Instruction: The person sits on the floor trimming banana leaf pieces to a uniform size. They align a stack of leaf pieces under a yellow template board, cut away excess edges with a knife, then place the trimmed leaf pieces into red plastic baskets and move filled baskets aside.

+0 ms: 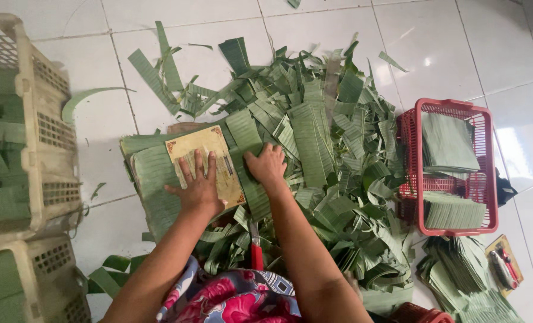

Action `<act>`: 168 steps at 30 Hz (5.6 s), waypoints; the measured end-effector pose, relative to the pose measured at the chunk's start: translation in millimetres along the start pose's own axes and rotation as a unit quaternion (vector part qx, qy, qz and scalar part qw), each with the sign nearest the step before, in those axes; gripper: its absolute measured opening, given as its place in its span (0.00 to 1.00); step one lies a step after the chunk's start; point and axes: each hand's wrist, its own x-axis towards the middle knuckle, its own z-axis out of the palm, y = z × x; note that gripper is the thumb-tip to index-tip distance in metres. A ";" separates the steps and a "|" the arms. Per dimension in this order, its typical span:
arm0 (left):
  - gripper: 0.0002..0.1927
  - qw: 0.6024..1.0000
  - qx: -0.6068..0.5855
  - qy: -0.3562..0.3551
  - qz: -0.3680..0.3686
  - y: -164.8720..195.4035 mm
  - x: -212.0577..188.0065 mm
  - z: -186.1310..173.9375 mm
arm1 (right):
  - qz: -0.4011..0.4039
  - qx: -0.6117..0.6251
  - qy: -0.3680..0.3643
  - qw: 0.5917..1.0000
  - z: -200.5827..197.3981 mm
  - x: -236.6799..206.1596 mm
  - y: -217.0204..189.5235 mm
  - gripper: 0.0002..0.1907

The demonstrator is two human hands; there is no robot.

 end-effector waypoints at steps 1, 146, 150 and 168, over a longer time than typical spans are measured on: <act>0.69 1.000 0.004 -0.003 -0.002 0.4 0.2 -0.1 | 0.004 0.012 -0.009 1.000 -0.4 1.9 0.4 0.43; 0.05 0.972 -0.044 0.198 0.118 -19.7 64.2 87.2 | -0.337 -0.305 -0.435 0.777 70.3 30.8 -252.5 0.52; 0.13 0.966 -0.011 0.233 0.110 -18.0 63.3 87.0 | -0.349 -0.344 -0.420 0.764 73.9 37.0 -248.7 0.44; 0.26 0.816 -0.202 0.259 0.475 -47.6 -19.3 131.1 | -0.501 -0.092 -0.086 0.856 -90.2 -98.2 -174.3 0.20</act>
